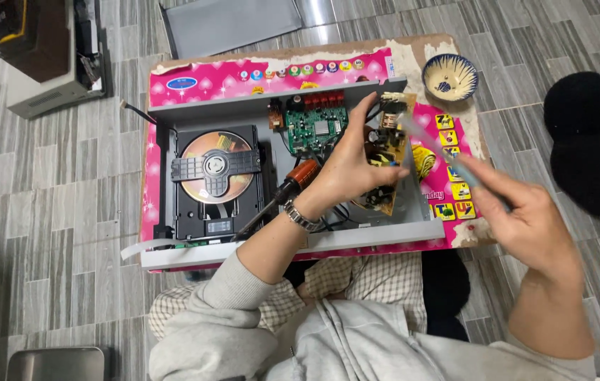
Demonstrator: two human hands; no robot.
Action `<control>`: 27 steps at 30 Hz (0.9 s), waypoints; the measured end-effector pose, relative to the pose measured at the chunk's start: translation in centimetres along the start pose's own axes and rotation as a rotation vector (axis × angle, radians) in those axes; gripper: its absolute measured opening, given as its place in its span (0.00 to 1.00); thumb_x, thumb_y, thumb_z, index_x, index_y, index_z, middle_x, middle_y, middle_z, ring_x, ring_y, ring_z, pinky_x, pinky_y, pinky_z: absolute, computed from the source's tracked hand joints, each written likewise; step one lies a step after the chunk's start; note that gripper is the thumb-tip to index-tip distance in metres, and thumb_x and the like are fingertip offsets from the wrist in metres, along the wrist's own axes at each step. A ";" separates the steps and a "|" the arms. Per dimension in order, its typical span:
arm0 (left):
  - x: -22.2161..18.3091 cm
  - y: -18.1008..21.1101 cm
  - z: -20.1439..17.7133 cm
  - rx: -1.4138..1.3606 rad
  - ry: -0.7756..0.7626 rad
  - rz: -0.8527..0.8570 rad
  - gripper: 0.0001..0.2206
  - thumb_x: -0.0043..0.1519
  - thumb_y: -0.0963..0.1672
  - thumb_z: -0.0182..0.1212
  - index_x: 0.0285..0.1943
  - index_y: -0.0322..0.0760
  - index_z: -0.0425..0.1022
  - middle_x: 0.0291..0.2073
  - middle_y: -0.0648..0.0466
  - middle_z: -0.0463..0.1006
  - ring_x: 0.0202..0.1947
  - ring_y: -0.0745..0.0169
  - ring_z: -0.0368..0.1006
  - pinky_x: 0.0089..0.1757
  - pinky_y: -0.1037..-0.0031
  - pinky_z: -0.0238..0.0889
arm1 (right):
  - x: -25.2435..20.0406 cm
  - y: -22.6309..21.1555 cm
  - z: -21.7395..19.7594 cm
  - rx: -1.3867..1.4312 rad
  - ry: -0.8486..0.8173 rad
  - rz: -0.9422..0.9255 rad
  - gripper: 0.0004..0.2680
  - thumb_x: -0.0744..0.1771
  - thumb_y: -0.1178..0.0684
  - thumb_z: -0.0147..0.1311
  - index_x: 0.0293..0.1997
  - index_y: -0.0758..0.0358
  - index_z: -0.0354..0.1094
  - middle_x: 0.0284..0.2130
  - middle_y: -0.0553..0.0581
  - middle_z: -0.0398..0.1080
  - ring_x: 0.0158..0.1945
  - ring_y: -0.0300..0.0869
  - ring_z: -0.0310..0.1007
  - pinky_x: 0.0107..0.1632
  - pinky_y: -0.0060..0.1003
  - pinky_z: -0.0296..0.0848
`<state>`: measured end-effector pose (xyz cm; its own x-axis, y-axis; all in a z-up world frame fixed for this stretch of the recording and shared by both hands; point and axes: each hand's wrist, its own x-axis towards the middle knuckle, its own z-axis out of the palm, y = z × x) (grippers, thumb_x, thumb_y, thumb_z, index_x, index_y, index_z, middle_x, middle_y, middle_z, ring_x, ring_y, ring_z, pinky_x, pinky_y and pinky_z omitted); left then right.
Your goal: Cleaning a circuit board with a cotton swab and using a screwdriver to manipulate components inside an electronic device
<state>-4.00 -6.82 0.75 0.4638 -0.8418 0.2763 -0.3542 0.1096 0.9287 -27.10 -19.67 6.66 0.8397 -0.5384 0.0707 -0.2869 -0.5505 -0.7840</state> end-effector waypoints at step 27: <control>-0.2 0.8 -0.8 -0.073 -0.090 -0.083 0.53 0.43 0.42 0.76 0.77 0.36 0.41 0.62 0.39 0.69 0.53 0.49 0.74 0.50 0.63 0.73 | -0.4 -1.0 1.4 -0.272 0.064 0.137 0.20 0.64 0.64 0.52 0.64 0.54 0.70 0.14 0.61 0.72 0.12 0.41 0.55 0.17 0.36 0.53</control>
<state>-3.76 -6.11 1.66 0.4130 -0.8933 0.1773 -0.2558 0.0731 0.9640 -26.51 -18.04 6.59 0.7566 -0.6536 0.0212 -0.5156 -0.6162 -0.5954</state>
